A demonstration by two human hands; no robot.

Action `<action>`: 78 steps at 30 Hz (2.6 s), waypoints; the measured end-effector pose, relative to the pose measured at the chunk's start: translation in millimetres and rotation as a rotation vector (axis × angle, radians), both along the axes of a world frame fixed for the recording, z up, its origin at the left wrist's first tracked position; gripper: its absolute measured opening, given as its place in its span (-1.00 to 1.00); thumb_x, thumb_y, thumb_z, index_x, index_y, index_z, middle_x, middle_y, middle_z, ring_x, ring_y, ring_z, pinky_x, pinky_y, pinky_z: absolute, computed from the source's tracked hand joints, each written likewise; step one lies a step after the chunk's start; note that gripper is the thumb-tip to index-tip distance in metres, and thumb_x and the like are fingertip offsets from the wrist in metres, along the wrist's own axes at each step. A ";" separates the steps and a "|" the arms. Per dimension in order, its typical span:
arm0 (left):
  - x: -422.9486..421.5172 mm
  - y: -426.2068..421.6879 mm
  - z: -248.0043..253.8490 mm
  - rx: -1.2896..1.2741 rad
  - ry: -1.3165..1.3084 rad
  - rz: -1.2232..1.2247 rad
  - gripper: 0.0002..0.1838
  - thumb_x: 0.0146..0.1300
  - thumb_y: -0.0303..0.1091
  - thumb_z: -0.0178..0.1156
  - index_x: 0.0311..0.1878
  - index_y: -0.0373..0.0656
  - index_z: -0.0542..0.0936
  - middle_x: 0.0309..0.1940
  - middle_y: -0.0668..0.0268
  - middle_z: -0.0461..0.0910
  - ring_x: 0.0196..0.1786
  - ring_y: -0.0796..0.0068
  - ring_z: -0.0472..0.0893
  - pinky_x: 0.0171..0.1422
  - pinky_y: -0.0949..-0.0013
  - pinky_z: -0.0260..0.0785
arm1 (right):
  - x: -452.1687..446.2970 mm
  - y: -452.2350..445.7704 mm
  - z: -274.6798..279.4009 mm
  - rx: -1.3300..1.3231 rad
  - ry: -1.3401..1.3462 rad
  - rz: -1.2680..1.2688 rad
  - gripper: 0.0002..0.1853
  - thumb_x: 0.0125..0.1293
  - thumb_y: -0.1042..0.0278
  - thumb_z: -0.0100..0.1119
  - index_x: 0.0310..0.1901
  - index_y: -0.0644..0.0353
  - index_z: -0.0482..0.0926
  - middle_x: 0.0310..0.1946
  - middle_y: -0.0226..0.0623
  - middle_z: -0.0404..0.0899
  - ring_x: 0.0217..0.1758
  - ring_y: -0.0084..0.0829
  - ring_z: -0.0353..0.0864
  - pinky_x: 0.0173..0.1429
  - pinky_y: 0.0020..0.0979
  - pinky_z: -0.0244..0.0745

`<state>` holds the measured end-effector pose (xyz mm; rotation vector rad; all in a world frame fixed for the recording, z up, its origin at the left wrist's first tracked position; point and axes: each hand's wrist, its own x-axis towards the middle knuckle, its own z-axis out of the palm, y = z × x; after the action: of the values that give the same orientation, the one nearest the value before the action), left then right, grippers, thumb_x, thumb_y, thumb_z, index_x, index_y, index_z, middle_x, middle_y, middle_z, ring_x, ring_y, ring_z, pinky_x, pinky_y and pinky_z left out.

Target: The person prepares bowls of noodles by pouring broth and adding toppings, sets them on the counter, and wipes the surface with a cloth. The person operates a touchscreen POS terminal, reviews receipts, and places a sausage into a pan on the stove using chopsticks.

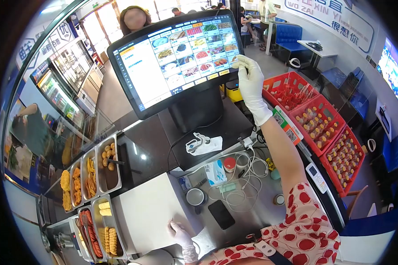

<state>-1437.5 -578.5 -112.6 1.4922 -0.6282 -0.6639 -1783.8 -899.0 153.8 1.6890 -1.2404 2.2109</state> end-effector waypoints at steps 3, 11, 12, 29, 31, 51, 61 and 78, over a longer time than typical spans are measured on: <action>2.4 1.1 -5.0 -0.005 -0.014 -0.011 -0.81 0.46 -0.37 -0.05 -0.05 -0.25 0.49 -0.58 0.45 0.41 -0.58 0.80 0.29 -0.54 0.69 0.10 | -0.7 -1.5 -0.7 -0.040 0.070 -0.083 -0.78 0.25 0.59 0.04 -0.09 0.23 0.56 -0.33 -0.34 0.67 -0.12 -0.29 0.56 0.07 -0.29 0.39; 0.2 0.9 -0.8 -0.012 -0.038 -0.004 -0.81 0.46 -0.38 -0.05 -0.04 -0.26 0.50 -0.58 0.45 0.41 -0.58 0.78 0.28 -0.51 0.66 0.11 | 11.2 5.4 -2.1 -0.101 0.252 -0.107 -0.74 0.21 0.61 0.06 -0.08 0.17 0.56 -0.39 -0.37 0.64 -0.18 -0.28 0.54 0.04 -0.28 0.38; 0.0 1.7 -0.4 -0.006 -0.048 0.003 -0.81 0.46 -0.39 -0.05 -0.04 -0.26 0.50 -0.58 0.45 0.41 -0.57 0.78 0.28 -0.50 0.66 0.11 | 16.1 5.9 -3.4 -0.138 0.292 -0.092 -0.73 0.19 0.62 0.07 -0.07 0.15 0.56 -0.39 -0.37 0.64 -0.19 -0.27 0.54 0.04 -0.27 0.37; -1.2 2.0 8.8 0.063 0.084 0.012 -0.80 0.47 -0.39 -0.08 -0.03 -0.22 0.51 -0.55 0.48 0.42 -0.55 0.79 0.29 -0.48 0.67 0.14 | 109.4 4.2 -3.5 -0.107 0.659 -0.025 -0.44 0.03 0.61 0.18 0.14 0.01 0.44 0.08 -0.05 0.36 0.20 0.04 0.30 0.32 -0.04 0.21; 0.1 2.3 4.5 0.051 0.104 0.001 -0.80 0.47 -0.38 -0.08 -0.03 -0.21 0.51 -0.55 0.48 0.41 -0.54 0.80 0.28 -0.49 0.68 0.14 | 109.5 6.0 -2.8 -0.105 0.631 -0.027 -0.42 0.03 0.64 0.18 0.15 -0.03 0.44 0.09 -0.05 0.34 0.19 0.04 0.30 0.30 -0.06 0.24; 4.4 2.9 -6.5 0.056 0.046 0.002 -0.81 0.48 -0.37 -0.09 -0.02 -0.16 0.51 -0.56 0.50 0.39 -0.56 0.80 0.27 -0.51 0.67 0.11 | 112.6 -3.5 -8.0 -0.161 0.565 -0.070 -0.52 0.10 0.61 0.15 0.09 0.00 0.50 0.10 -0.07 0.36 0.19 0.06 0.30 0.30 -0.03 0.23; 4.7 2.8 -8.4 0.058 0.034 -0.005 -0.82 0.47 -0.36 -0.07 -0.03 -0.17 0.51 -0.56 0.49 0.40 -0.56 0.80 0.28 -0.50 0.66 0.12 | 107.6 -4.8 -9.9 -0.167 0.560 -0.080 -0.52 0.11 0.59 0.15 0.11 0.01 0.48 0.11 -0.08 0.36 0.20 0.04 0.31 0.35 0.00 0.18; 3.4 3.0 -6.3 0.020 0.035 0.035 -0.81 0.43 -0.47 -0.05 -0.04 -0.24 0.54 -0.54 0.45 0.44 -0.54 0.76 0.30 -0.47 0.63 0.17 | 129.8 -24.8 25.7 -0.222 0.551 -0.022 -0.58 0.11 0.59 0.13 0.04 0.05 0.52 0.07 -0.11 0.38 0.20 -0.03 0.31 0.30 -0.08 0.21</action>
<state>-1434.2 -575.5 -119.0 1.5037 -0.5684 -0.6695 -1654.0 -923.8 179.5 1.9776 -0.8352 1.6188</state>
